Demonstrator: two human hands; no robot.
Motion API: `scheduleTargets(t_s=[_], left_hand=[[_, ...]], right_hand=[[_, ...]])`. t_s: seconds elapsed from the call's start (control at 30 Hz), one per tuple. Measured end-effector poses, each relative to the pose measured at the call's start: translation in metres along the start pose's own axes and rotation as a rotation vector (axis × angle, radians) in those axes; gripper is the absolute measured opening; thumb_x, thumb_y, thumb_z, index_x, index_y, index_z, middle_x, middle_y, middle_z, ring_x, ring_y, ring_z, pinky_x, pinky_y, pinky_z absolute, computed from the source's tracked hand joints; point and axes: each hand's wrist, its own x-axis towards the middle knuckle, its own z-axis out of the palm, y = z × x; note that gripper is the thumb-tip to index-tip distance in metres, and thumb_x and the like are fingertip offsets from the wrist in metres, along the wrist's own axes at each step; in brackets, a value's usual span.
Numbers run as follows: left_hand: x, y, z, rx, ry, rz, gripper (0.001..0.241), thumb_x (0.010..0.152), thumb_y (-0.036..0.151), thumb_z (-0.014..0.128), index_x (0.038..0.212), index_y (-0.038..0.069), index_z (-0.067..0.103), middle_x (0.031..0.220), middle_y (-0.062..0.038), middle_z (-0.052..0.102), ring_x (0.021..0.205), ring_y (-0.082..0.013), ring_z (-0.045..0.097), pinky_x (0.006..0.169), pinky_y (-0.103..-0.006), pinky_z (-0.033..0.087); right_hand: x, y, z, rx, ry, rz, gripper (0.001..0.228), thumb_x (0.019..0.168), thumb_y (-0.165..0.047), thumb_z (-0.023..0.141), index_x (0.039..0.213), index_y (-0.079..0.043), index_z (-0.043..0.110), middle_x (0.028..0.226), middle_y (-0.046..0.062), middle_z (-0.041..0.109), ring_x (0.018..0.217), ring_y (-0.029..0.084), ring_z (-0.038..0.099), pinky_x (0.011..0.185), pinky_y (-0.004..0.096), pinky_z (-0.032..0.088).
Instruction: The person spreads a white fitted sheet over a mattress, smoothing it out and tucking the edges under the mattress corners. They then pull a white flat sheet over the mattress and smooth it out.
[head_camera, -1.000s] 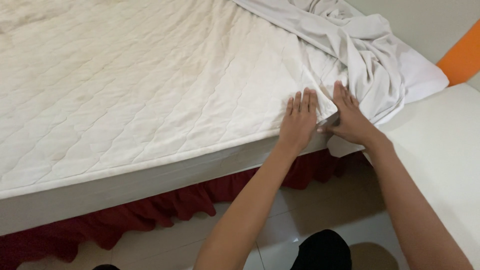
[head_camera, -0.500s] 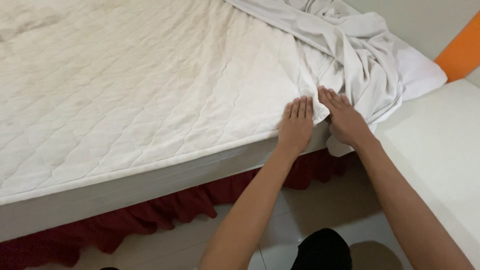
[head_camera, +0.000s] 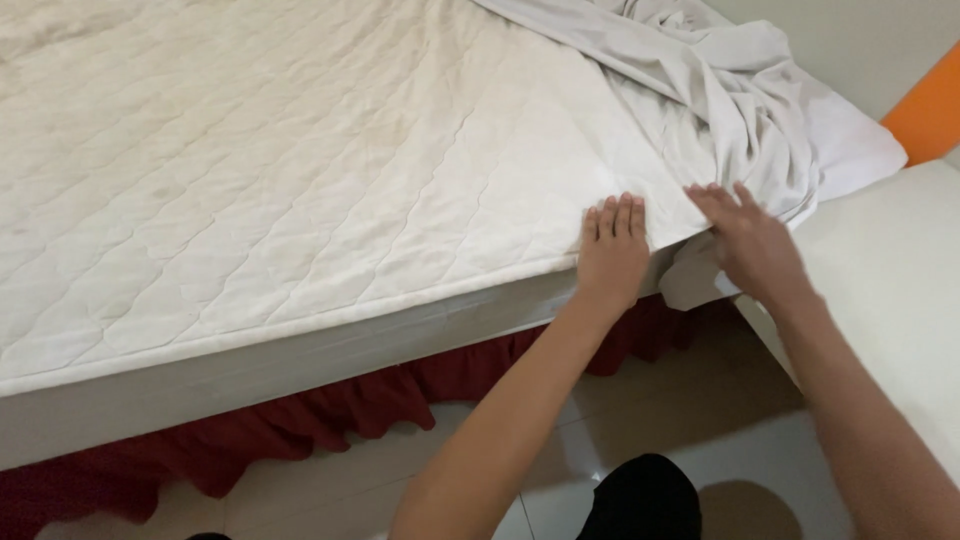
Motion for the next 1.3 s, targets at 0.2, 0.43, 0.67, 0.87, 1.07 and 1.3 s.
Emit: scheduleTargets(t_s=[0.2,0.43,0.67,0.87,1.07,1.3], left_hand=[[0.002,0.017,0.056,0.098,0.37,-0.098,0.075,0.108,0.035,0.053,0.166,0.001,0.02,0.172,-0.013,0.028,0.158,-0.0314,0.026,0.131,-0.0511,0.016],[0.027,-0.011,0.053,-0.28,0.148,0.076,0.088,0.097,0.047,0.052,0.158,-0.004,0.014,0.166,-0.021,0.022,0.154,-0.0354,0.022,0.124,-0.0501,0.014],[0.011,-0.119,0.014,-0.368,0.176,-0.036,0.068,0.106,0.038,0.045,0.159,0.001,0.025,0.166,-0.018,0.028,0.154,-0.0371,0.026,0.125,-0.0568,0.016],[-0.038,-0.226,0.035,-0.176,0.235,-0.312,0.068,0.105,0.041,0.043,0.159,0.002,0.029,0.168,-0.017,0.028,0.156,-0.0365,0.023,0.126,-0.0581,0.012],[-0.099,-0.293,0.037,-0.196,0.134,-0.382,0.072,0.104,0.047,0.04,0.159,0.003,0.027,0.167,-0.016,0.025,0.155,-0.0362,0.02,0.124,-0.0591,0.01],[-0.152,-0.358,0.054,-0.158,0.165,-0.424,0.065,0.104,0.042,0.043,0.157,0.006,0.035,0.165,-0.015,0.032,0.153,-0.0344,0.029,0.124,-0.0595,0.016]], right_hand=[[-0.019,-0.007,0.029,-0.017,0.176,-0.18,0.072,0.086,0.01,0.053,0.157,-0.003,0.048,0.157,0.016,0.053,0.149,0.032,0.047,0.126,0.045,0.035],[0.021,0.009,0.006,0.2,-0.127,-0.158,0.058,0.098,0.002,0.049,0.156,-0.002,0.044,0.161,0.02,0.042,0.149,0.033,0.038,0.124,0.046,0.026],[0.081,-0.108,-0.007,0.431,0.176,-0.227,0.056,0.104,-0.018,0.056,0.156,-0.002,0.043,0.163,0.023,0.043,0.154,0.037,0.036,0.128,0.046,0.026],[0.119,-0.216,0.05,0.381,0.051,-0.292,0.064,0.108,-0.038,0.047,0.159,-0.001,0.035,0.165,0.024,0.033,0.155,0.037,0.027,0.125,0.052,0.018],[0.122,-0.306,0.055,0.416,-0.103,-0.278,0.067,0.108,-0.045,0.04,0.158,-0.002,0.031,0.165,0.022,0.029,0.155,0.035,0.023,0.124,0.05,0.017],[0.121,-0.394,0.042,0.478,-0.147,-0.341,0.061,0.109,-0.041,0.036,0.156,-0.002,0.037,0.163,0.019,0.036,0.154,0.032,0.028,0.125,0.05,0.02]])
